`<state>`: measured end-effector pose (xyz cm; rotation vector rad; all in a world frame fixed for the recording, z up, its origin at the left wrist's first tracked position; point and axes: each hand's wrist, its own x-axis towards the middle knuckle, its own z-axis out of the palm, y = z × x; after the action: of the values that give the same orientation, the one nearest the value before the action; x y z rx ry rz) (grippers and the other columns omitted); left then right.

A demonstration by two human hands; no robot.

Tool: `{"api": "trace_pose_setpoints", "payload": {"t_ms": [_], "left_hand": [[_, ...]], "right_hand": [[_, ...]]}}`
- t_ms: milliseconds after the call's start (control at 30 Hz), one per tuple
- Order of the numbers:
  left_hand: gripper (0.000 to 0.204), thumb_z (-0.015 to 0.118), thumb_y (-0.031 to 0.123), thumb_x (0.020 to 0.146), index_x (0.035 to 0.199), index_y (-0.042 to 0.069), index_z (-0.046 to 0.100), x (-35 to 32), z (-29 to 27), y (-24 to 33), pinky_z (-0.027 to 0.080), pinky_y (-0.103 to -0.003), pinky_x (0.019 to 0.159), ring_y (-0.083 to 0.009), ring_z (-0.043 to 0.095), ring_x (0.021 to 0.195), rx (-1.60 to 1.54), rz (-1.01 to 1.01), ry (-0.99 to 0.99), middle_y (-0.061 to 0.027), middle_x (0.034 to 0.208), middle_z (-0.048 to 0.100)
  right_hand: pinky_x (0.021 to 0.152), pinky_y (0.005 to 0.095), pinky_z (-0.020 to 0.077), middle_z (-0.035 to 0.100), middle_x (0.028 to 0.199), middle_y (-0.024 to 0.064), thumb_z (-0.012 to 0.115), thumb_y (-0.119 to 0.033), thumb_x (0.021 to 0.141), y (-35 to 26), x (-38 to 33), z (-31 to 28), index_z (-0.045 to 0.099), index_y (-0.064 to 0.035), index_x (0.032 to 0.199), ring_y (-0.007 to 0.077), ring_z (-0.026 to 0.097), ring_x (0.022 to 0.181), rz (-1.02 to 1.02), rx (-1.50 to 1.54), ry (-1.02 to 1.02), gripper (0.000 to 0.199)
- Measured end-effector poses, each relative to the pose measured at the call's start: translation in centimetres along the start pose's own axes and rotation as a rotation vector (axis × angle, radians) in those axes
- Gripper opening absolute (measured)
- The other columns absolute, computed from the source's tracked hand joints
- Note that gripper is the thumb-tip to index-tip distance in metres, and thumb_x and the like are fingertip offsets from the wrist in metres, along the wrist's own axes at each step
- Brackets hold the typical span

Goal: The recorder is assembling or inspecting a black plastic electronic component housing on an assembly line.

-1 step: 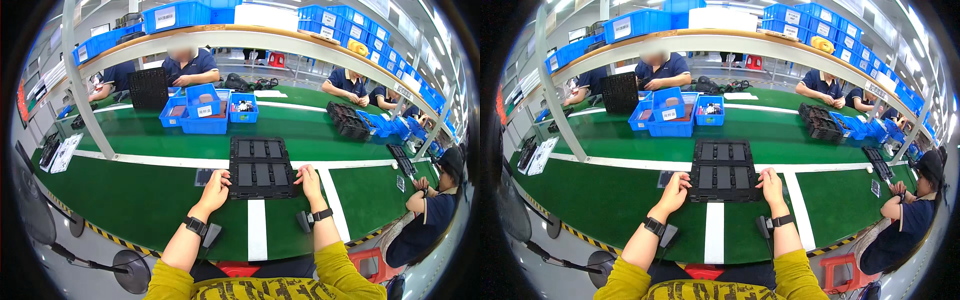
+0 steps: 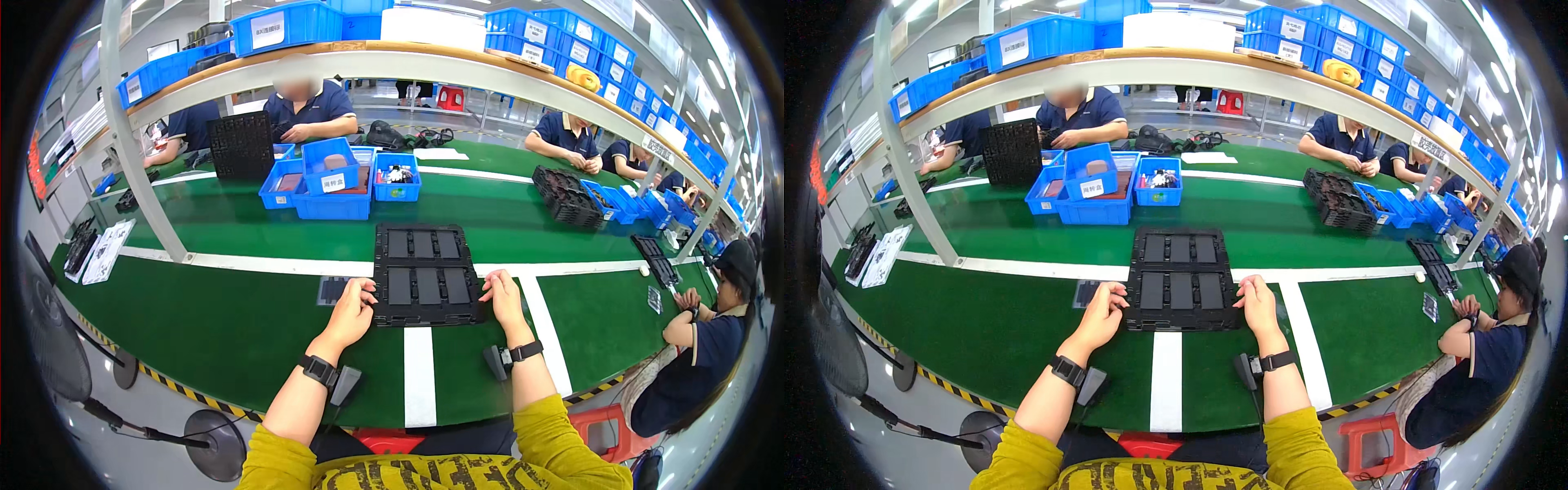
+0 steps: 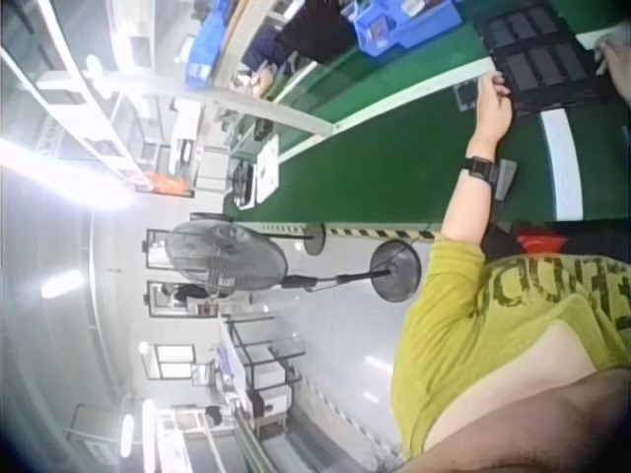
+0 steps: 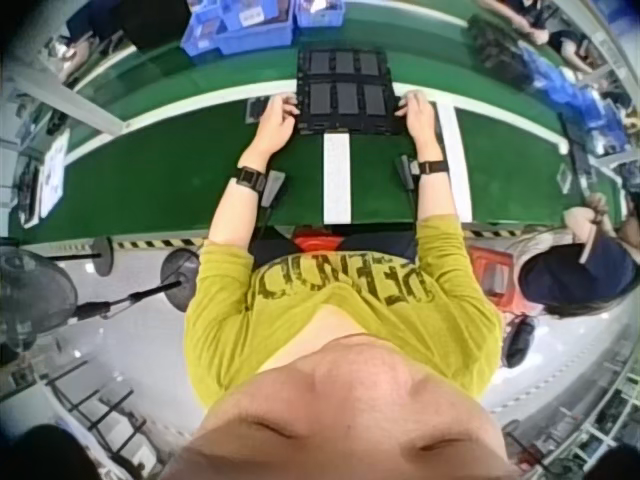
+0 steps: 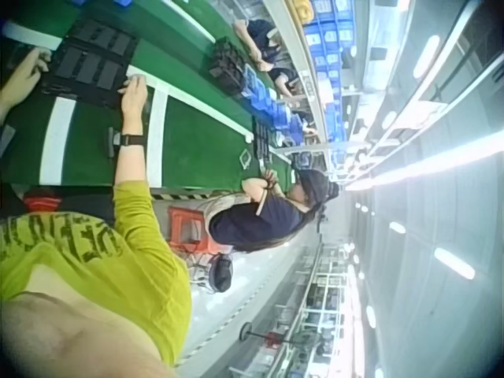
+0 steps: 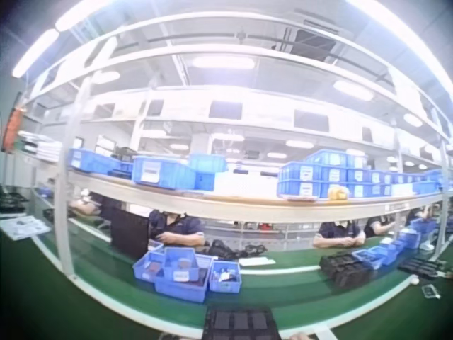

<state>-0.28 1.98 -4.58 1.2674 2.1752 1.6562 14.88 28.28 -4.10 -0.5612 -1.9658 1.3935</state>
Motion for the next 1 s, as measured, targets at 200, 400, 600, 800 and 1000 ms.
{"api": "trace_pose_setpoints", "payload": {"t_ms": [200, 400, 600, 800, 1000], "left_hand": [[0.042, 0.041, -0.01, 0.066, 0.105, 0.003, 0.039, 0.1, -0.2, -0.1, 0.042, -0.033, 0.076, -0.0198, 0.055, 0.086, 0.007, 0.027, -0.002, -0.012, 0.104, 0.043], [0.043, 0.043, -0.007, 0.066, 0.108, 0.002, 0.037, 0.3, 0.0, 0.0, 0.042, -0.034, 0.08, -0.0207, 0.057, 0.093, 0.057, 0.013, 0.022, -0.0131, 0.108, 0.042], [0.046, 0.043, -0.009, 0.065, 0.11, 0.002, 0.037, 0.0, -0.3, -0.1, 0.042, -0.034, 0.082, -0.0214, 0.056, 0.093, 0.059, 0.004, 0.02, -0.0129, 0.108, 0.043], [0.047, 0.043, -0.008, 0.065, 0.111, 0.001, 0.038, 0.0, -0.1, 0.1, 0.04, -0.033, 0.084, -0.0204, 0.055, 0.094, 0.002, 0.007, 0.008, -0.0129, 0.105, 0.045], [0.047, 0.043, -0.008, 0.065, 0.111, 0.001, 0.039, 0.0, -0.2, -0.2, 0.041, -0.034, 0.083, -0.0217, 0.058, 0.091, 0.03, 0.006, 0.049, -0.014, 0.102, 0.05]], "right_hand": [[0.055, 0.0241, 0.0426, 0.053, 0.069, 0.0061, 0.04, -0.012, 0.086, 0.3, 0.2, 0.4, 0.05, 0.0011, 0.082, 0.0126, 0.053, 0.054, -0.021, -0.027, -0.034, 0.016], [0.058, 0.0267, 0.045, 0.055, 0.07, 0.0082, 0.041, -0.011, 0.086, 0.7, 0.5, 0.0, 0.05, 0.0016, 0.082, 0.0146, 0.058, 0.059, -0.099, -0.067, 0.052, 0.016], [0.057, 0.0262, 0.0454, 0.054, 0.068, 0.0085, 0.041, -0.01, 0.086, 0.5, 0.3, 0.5, 0.05, 0.0031, 0.08, 0.0147, 0.057, 0.057, -0.065, 0.032, 0.042, 0.016], [0.056, 0.0262, 0.0458, 0.056, 0.067, 0.0076, 0.041, -0.012, 0.086, 0.2, 0.1, 0.3, 0.051, 0.0031, 0.081, 0.0141, 0.057, 0.057, -0.026, -0.081, 0.038, 0.019], [0.057, 0.0266, 0.0468, 0.056, 0.067, 0.0079, 0.042, -0.013, 0.086, -0.3, 0.0, 0.4, 0.052, 0.0033, 0.079, 0.0147, 0.058, 0.058, -0.012, -0.059, 0.054, 0.021]]}}
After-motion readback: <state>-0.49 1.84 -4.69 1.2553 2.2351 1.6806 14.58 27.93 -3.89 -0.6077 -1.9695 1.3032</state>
